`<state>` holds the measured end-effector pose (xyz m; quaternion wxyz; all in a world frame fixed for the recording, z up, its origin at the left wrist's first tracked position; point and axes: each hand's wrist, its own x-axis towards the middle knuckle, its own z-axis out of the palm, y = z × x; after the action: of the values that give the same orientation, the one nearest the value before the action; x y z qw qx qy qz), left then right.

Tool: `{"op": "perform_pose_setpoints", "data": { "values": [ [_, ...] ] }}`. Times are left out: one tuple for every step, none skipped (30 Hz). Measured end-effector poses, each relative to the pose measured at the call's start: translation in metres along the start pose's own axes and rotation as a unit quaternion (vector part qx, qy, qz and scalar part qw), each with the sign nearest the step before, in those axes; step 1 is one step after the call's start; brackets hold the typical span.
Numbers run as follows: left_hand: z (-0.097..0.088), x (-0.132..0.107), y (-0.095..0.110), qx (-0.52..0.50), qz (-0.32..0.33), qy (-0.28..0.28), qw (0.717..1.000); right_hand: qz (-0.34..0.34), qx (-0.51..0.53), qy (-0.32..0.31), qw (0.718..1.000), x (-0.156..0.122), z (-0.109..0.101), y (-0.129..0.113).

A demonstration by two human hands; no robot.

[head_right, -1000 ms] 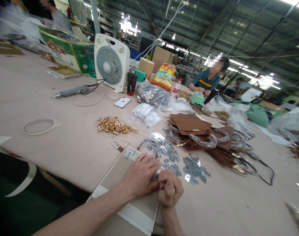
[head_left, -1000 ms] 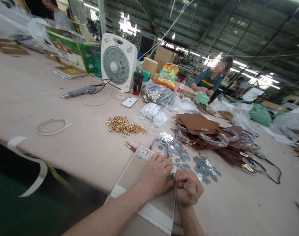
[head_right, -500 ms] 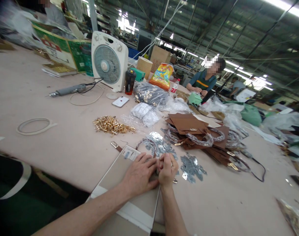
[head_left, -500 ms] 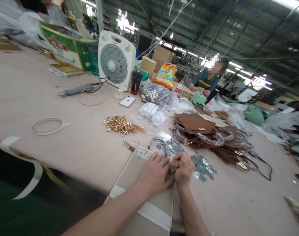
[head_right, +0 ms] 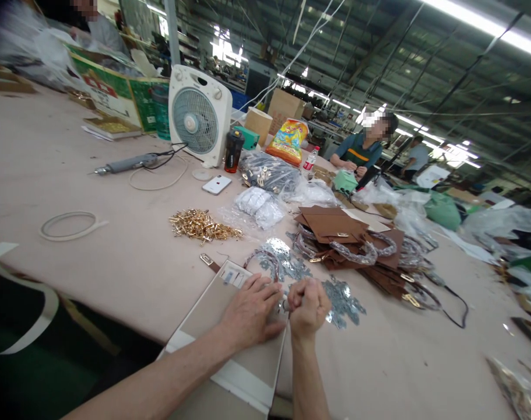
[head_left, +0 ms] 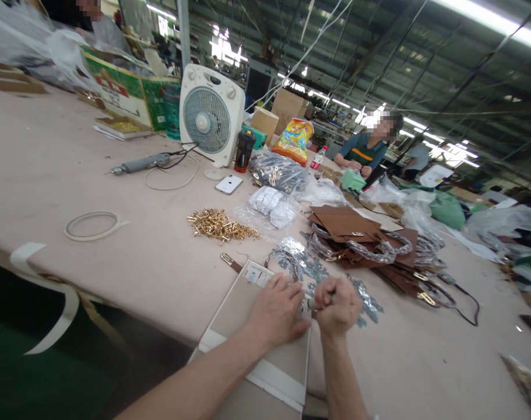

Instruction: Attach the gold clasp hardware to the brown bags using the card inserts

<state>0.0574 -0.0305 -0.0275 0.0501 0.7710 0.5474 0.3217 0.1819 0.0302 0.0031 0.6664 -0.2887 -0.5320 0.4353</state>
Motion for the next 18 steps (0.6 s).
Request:
{"op": "perform_pose_setpoints", "data": {
  "values": [
    [0.0, 0.0, 0.0, -0.001, 0.001, 0.003, 1.0, 0.018, -0.019, -0.008, 1.0, -0.002, 0.0, 0.004],
    [0.0, 0.0, 0.0, -0.003, 0.001, 0.005, 1.0, 0.035, -0.034, -0.016, 0.999, -0.003, 0.0, 0.008],
    [0.0, 0.0, 0.0, -0.003, 0.001, 0.007, 1.0, 0.047, -0.041, -0.024, 0.998, -0.004, 0.0, 0.009],
    [0.0, 0.0, 0.0, -0.002, 0.0, 0.007, 1.0, 0.052, -0.041, -0.03, 0.997, -0.003, -0.001, 0.009],
    [0.0, 0.0, 0.0, -0.001, 0.0, 0.005, 1.0, 0.049, -0.035, -0.032, 0.998, -0.002, -0.001, 0.006],
    [-0.001, 0.0, 0.0, 0.0, -0.001, 0.003, 1.0, 0.037, -0.028, -0.028, 0.999, -0.001, -0.001, 0.002],
    [-0.001, 0.0, 0.0, 0.0, 0.0, 0.0, 1.0, 0.019, -0.018, -0.022, 0.999, 0.001, 0.0, -0.004],
    [-0.001, 0.0, 0.0, 0.001, 0.001, -0.003, 1.0, -0.004, -0.006, -0.012, 1.0, 0.003, 0.001, -0.009],
    [-0.001, 0.0, 0.0, 0.002, 0.002, -0.005, 1.0, -0.026, 0.004, -0.002, 1.0, 0.003, 0.002, -0.013],
    [-0.001, 0.0, -0.001, 0.001, 0.003, -0.005, 1.0, -0.041, 0.004, 0.003, 0.999, 0.003, 0.004, -0.014],
    [-0.001, 0.0, -0.001, 0.0, 0.005, -0.004, 1.0, -0.043, -0.005, 0.001, 0.999, 0.002, 0.005, -0.013],
    [-0.001, 0.0, -0.001, -0.001, 0.005, -0.002, 1.0, -0.03, -0.022, -0.009, 0.999, -0.001, 0.006, -0.01],
    [-0.001, 0.0, -0.001, -0.003, 0.005, 0.001, 1.0, -0.006, -0.038, -0.021, 0.999, -0.003, 0.006, -0.006],
    [-0.001, -0.001, -0.001, -0.004, 0.004, 0.004, 1.0, 0.021, -0.049, -0.032, 0.998, -0.005, 0.006, -0.002],
    [0.0, -0.001, -0.001, -0.005, 0.003, 0.007, 1.0, 0.043, -0.053, -0.038, 0.997, -0.007, 0.005, 0.001],
    [-0.001, -0.001, -0.001, -0.004, 0.003, 0.008, 1.0, 0.055, -0.048, -0.04, 0.997, -0.008, 0.005, 0.002],
    [-0.001, -0.001, -0.001, -0.001, 0.003, 0.008, 1.0, 0.056, -0.035, -0.035, 0.997, -0.008, 0.004, 0.002],
    [-0.001, -0.001, -0.001, 0.002, 0.003, 0.005, 1.0, 0.047, -0.019, -0.024, 0.998, -0.007, 0.003, 0.0]
  ]
}}
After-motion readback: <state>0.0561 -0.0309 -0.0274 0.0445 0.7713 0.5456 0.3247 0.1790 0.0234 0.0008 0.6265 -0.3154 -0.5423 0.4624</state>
